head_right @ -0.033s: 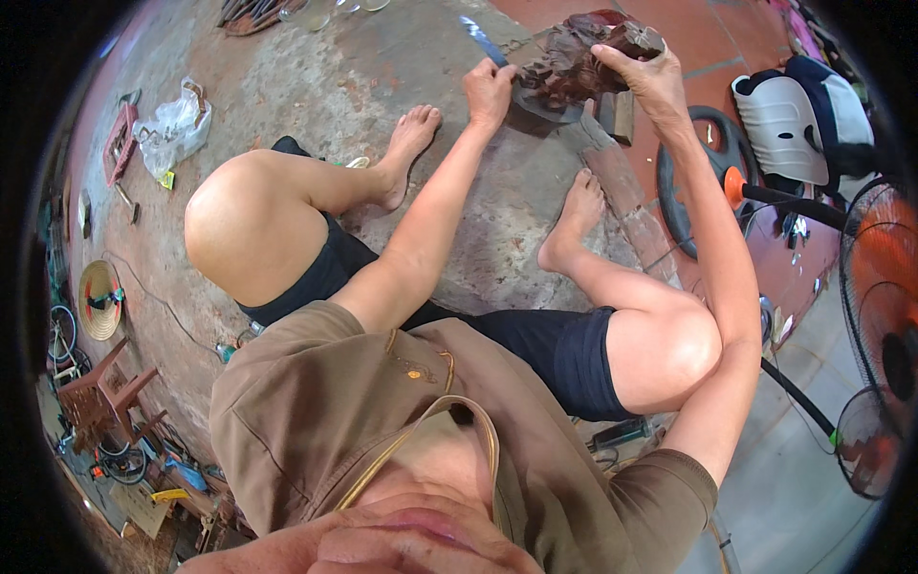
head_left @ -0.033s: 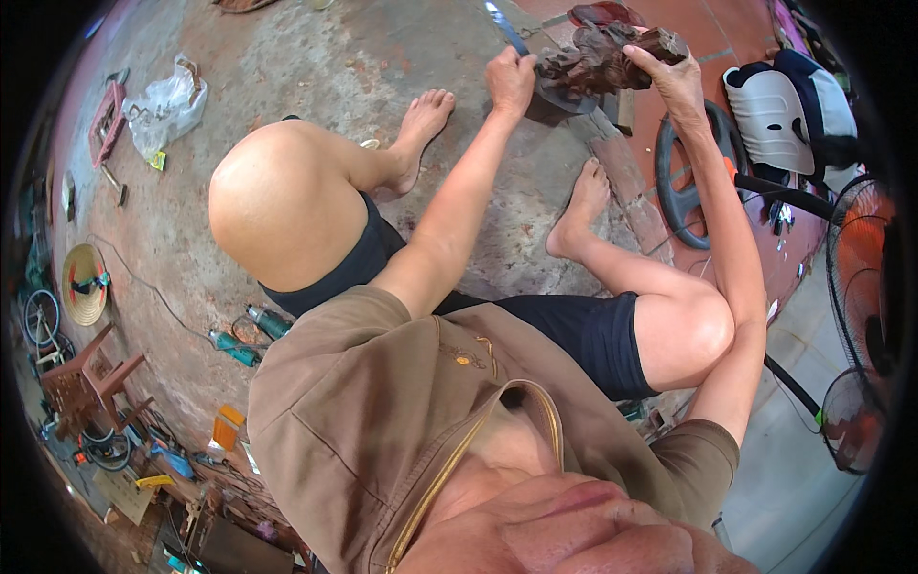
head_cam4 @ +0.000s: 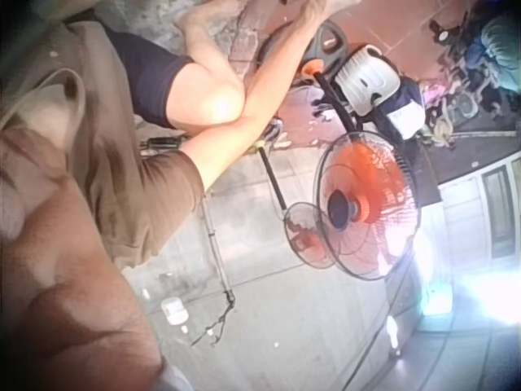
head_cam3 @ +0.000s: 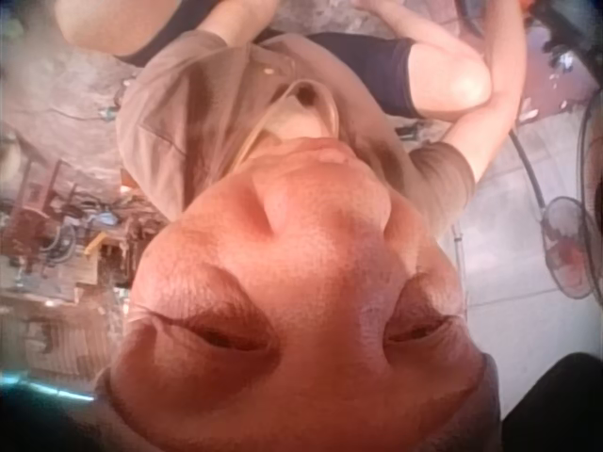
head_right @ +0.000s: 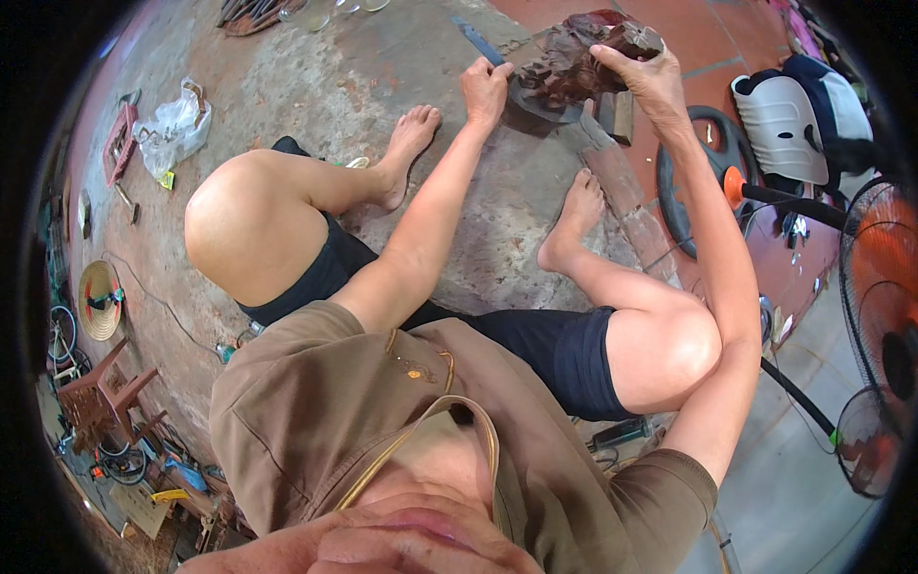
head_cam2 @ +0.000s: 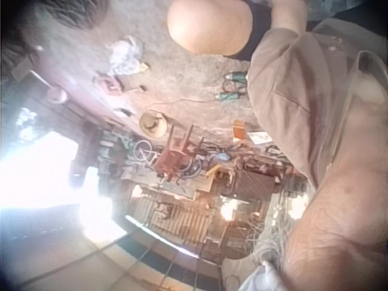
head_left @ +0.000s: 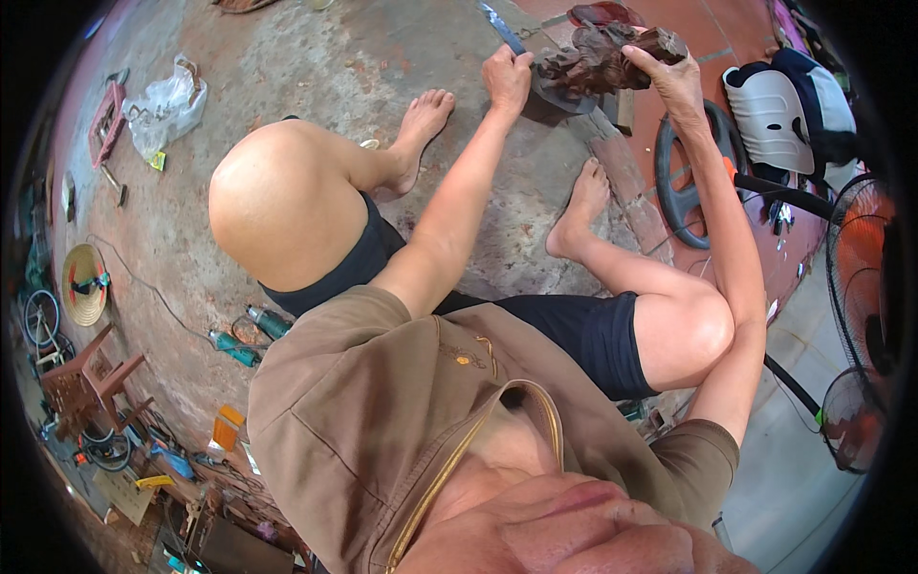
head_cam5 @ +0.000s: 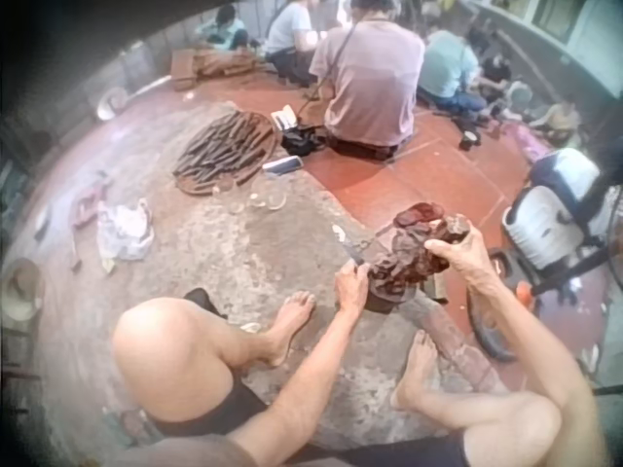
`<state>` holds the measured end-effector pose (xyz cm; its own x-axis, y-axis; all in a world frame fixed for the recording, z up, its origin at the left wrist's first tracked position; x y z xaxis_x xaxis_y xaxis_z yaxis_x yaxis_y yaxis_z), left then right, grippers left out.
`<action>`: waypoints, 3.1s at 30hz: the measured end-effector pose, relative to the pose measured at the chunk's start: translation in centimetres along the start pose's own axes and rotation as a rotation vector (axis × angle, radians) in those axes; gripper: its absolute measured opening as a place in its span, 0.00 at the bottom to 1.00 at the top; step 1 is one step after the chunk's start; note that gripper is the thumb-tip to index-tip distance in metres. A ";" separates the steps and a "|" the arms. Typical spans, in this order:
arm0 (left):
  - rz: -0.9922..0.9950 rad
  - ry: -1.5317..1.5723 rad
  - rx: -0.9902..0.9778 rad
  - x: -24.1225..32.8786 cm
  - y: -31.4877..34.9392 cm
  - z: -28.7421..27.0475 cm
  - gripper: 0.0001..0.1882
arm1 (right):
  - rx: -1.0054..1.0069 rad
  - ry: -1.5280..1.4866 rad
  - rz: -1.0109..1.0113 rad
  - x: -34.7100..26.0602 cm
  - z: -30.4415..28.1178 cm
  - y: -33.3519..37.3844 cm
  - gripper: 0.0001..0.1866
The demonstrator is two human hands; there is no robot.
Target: The person sits on the floor and carves a piece of wood using a knife held in the right hand. The wood is held in the left hand and rotated as the person shapes it with the knife.
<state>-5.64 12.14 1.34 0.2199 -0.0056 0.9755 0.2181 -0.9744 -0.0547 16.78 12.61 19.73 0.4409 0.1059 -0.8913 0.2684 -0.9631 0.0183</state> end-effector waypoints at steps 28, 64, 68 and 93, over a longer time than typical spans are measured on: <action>0.056 -0.090 -0.052 0.1 0.9 0.7 0.12 | -0.004 0.006 -0.022 -0.2 0.1 0.1 0.20; -0.026 -0.110 -0.047 -0.5 -2.1 0.0 0.13 | -0.016 0.018 -0.043 1.4 -0.4 -0.2 0.19; -0.078 0.049 -0.106 -2.0 -0.7 0.8 0.14 | -0.010 -0.008 -0.034 0.9 -0.2 0.1 0.19; -0.092 -0.080 -0.080 -0.7 -2.3 0.3 0.13 | -0.002 0.041 -0.038 1.3 -0.3 -0.1 0.19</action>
<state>-5.97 14.45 0.72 0.2784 0.0997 0.9553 0.1653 -0.9847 0.0546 17.59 12.91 18.75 0.4650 0.1522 -0.8721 0.2874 -0.9577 -0.0138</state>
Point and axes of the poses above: each hand's wrist, its own y-axis away from the middle knuckle, its own z-axis out of the palm, x = y × z, the point moved 10 cm from there along -y, towards the middle knuckle, and after that the axes turned 13 degrees about -x, right-handed, at the moved point
